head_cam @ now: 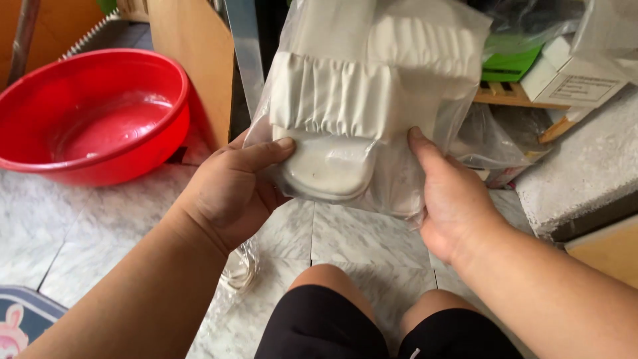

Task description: Organize and sort various shoes and sandals into a wooden rack.

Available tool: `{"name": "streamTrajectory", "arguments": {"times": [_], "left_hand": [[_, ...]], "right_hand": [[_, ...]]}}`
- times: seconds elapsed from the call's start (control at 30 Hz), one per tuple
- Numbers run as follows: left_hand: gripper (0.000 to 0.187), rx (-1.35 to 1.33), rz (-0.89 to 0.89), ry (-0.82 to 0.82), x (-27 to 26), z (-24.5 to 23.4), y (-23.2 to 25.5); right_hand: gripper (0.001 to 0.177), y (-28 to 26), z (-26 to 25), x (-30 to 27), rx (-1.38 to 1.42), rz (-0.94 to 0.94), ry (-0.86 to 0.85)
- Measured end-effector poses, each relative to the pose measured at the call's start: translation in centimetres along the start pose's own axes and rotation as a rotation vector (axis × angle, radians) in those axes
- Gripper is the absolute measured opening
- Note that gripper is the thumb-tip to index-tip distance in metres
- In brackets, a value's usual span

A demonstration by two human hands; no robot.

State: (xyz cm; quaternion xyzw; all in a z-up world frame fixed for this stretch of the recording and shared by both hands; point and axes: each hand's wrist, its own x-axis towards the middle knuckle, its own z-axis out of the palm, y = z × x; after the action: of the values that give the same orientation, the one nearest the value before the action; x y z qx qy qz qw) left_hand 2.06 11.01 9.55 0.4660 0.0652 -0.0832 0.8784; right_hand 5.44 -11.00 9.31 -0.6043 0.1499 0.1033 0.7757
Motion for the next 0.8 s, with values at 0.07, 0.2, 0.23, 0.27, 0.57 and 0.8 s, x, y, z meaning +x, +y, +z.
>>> {"name": "streamTrajectory", "arguments": {"times": [0.07,0.2,0.23,0.27,0.57,0.8], "left_hand": [[0.046,-0.002,-0.002,-0.010,1.1,0.8,1.0],[0.044,-0.009,0.031,-0.042,4.9,2.1,3.7],[0.044,-0.008,0.033,-0.043,5.9,2.5,4.4],[0.043,-0.023,0.048,-0.075,7.0,2.8,5.2],[0.042,0.026,0.120,-0.077,15.4,7.4,10.8],[0.042,-0.069,0.150,0.012,20.5,10.2,14.1]], "right_hand": [[0.057,-1.6,0.1,1.1,0.014,-0.055,-0.021],[0.054,-5.7,0.6,4.4,-0.020,-0.177,-0.012],[0.054,-6.8,0.9,5.0,-0.020,-0.180,-0.013],[0.052,-8.0,1.2,5.6,-0.033,-0.214,-0.019],[0.048,-17.7,2.5,13.2,-0.241,-0.349,0.046],[0.041,-24.7,6.4,14.9,-0.162,-0.178,0.108]]}}
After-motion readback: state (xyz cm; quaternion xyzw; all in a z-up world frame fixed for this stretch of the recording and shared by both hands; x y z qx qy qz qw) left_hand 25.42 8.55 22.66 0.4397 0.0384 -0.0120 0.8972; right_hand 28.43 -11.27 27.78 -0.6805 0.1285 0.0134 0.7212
